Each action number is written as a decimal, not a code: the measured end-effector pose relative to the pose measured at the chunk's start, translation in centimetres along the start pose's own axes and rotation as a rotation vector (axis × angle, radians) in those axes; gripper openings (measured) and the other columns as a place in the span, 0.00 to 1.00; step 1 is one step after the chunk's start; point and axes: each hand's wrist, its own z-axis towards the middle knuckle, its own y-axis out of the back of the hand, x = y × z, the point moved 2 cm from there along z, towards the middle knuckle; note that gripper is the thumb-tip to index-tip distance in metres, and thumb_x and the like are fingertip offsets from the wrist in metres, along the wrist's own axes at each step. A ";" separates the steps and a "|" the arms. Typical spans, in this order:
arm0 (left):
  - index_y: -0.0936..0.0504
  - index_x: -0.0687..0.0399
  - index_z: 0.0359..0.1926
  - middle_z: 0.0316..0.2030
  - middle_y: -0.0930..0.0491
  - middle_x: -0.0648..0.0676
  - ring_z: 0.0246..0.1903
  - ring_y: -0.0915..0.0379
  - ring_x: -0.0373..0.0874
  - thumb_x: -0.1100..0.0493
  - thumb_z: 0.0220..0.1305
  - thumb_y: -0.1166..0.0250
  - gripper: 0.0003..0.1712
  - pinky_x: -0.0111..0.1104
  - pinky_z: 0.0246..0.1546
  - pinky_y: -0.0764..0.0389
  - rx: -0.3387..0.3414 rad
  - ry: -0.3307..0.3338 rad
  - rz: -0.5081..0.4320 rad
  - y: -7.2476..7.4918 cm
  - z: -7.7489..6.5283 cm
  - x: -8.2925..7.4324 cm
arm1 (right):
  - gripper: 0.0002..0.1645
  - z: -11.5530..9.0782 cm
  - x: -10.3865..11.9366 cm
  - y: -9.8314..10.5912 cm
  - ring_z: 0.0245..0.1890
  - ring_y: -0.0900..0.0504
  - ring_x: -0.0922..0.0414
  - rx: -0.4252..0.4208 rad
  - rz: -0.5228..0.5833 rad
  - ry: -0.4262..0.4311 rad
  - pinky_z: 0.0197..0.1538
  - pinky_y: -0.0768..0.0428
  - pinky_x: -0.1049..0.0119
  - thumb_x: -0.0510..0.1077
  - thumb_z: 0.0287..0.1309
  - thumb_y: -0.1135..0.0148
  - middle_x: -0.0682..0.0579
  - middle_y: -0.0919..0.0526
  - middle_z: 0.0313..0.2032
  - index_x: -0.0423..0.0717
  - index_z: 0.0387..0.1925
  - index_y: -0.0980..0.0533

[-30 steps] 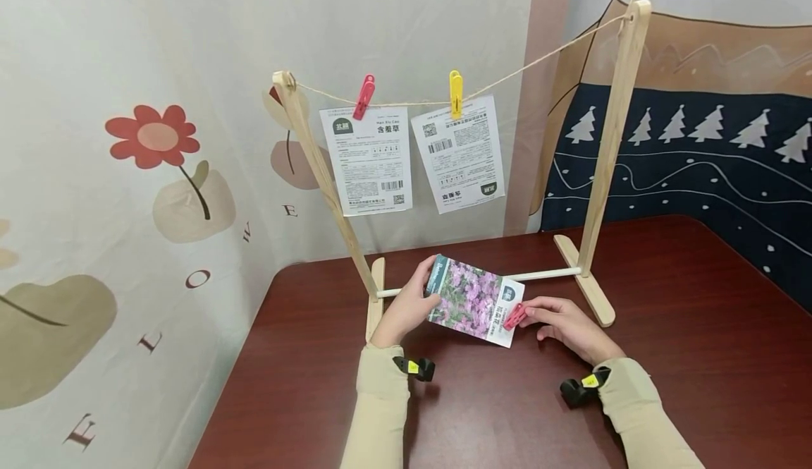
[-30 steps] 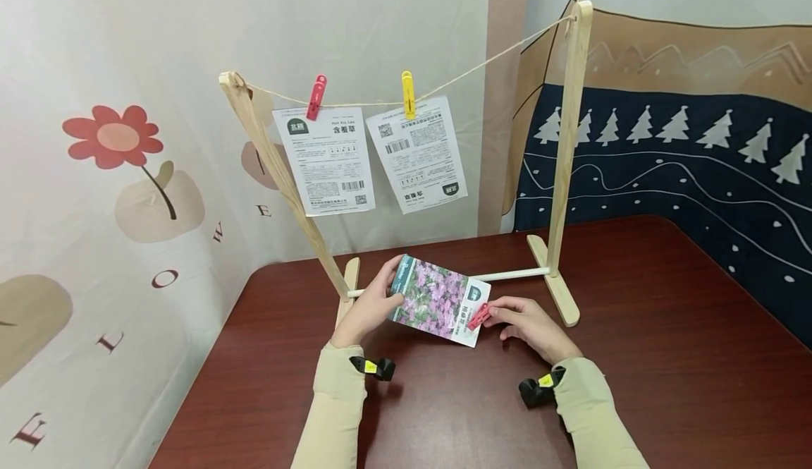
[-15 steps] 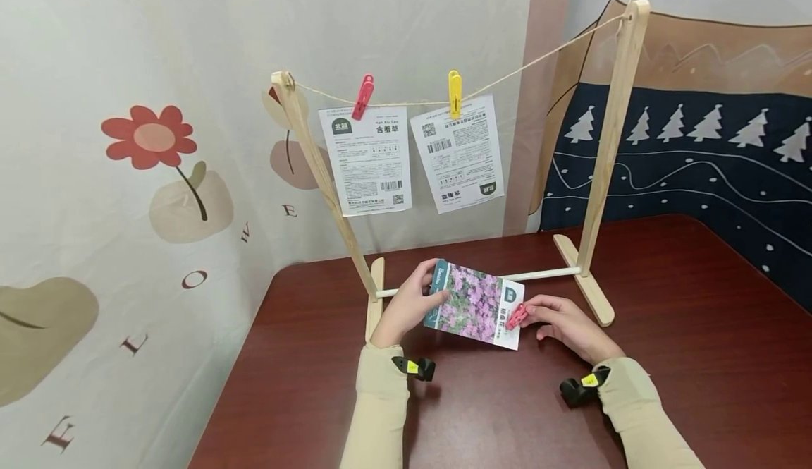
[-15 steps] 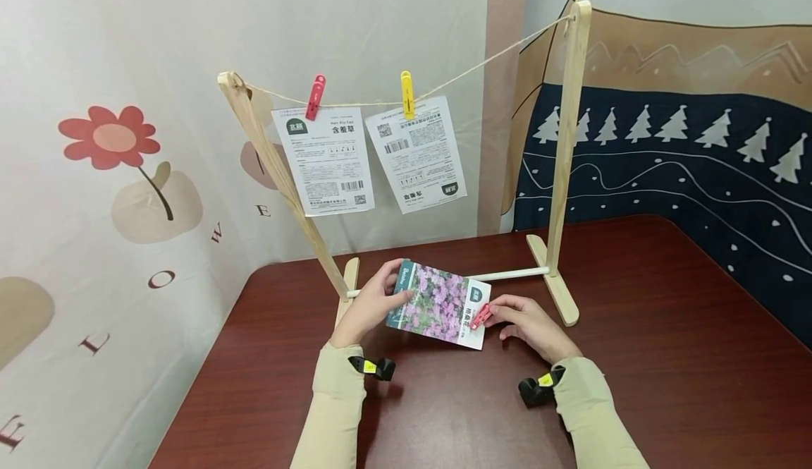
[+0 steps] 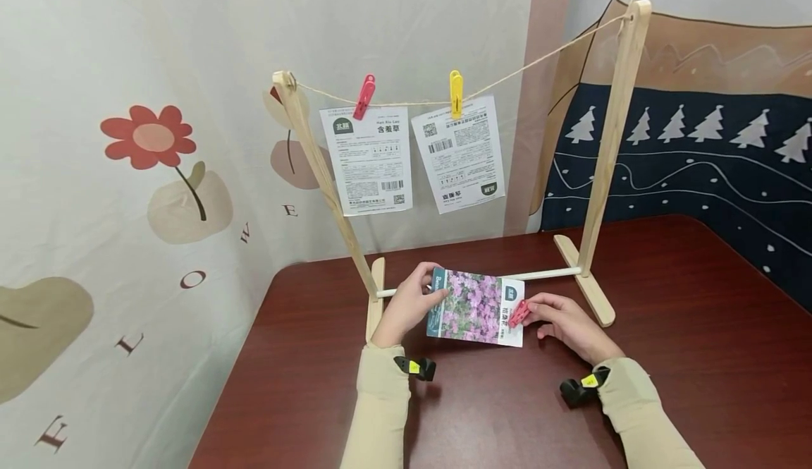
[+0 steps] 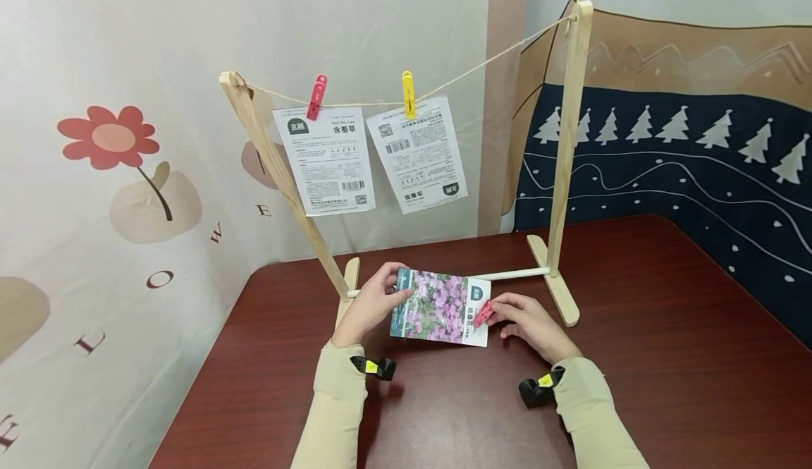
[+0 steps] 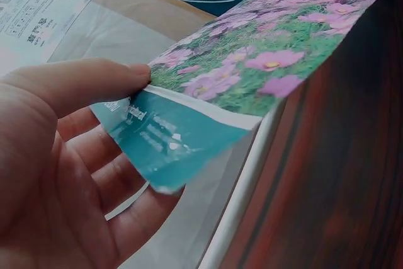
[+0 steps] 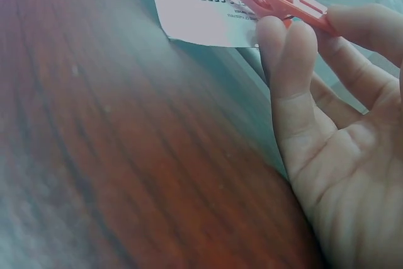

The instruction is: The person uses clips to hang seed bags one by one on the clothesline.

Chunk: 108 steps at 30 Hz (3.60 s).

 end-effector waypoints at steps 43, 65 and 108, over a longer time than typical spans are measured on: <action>0.23 0.49 0.41 0.31 0.24 0.48 0.24 0.27 0.44 0.56 0.59 0.41 0.09 0.34 0.24 0.25 0.197 0.111 0.143 -0.2 -1.0 1.1 | 0.19 0.0 -0.1 0.1 0.38 0.21 0.53 -0.007 0.005 0.020 0.35 0.21 0.60 0.44 0.60 0.47 0.43 0.22 0.38 0.31 0.46 0.31; 0.23 0.56 0.42 0.32 0.25 0.52 0.23 0.26 0.43 0.63 0.57 0.39 0.10 0.36 0.19 0.22 0.353 0.221 0.064 -1.3 -1.4 1.5 | 0.19 0.0 0.0 -0.1 0.39 0.23 0.52 -0.044 -0.034 0.020 0.39 0.21 0.58 0.39 0.56 0.43 0.40 0.30 0.45 0.33 0.46 0.36; 0.26 0.51 0.42 0.34 0.25 0.49 0.25 0.27 0.41 0.60 0.61 0.42 0.08 0.34 0.22 0.22 0.280 0.112 0.093 -0.4 -1.1 1.5 | 0.12 0.2 0.0 0.1 0.34 0.25 0.57 -0.070 0.038 0.020 0.27 0.23 0.66 0.42 0.61 0.49 0.44 0.28 0.37 0.35 0.40 0.34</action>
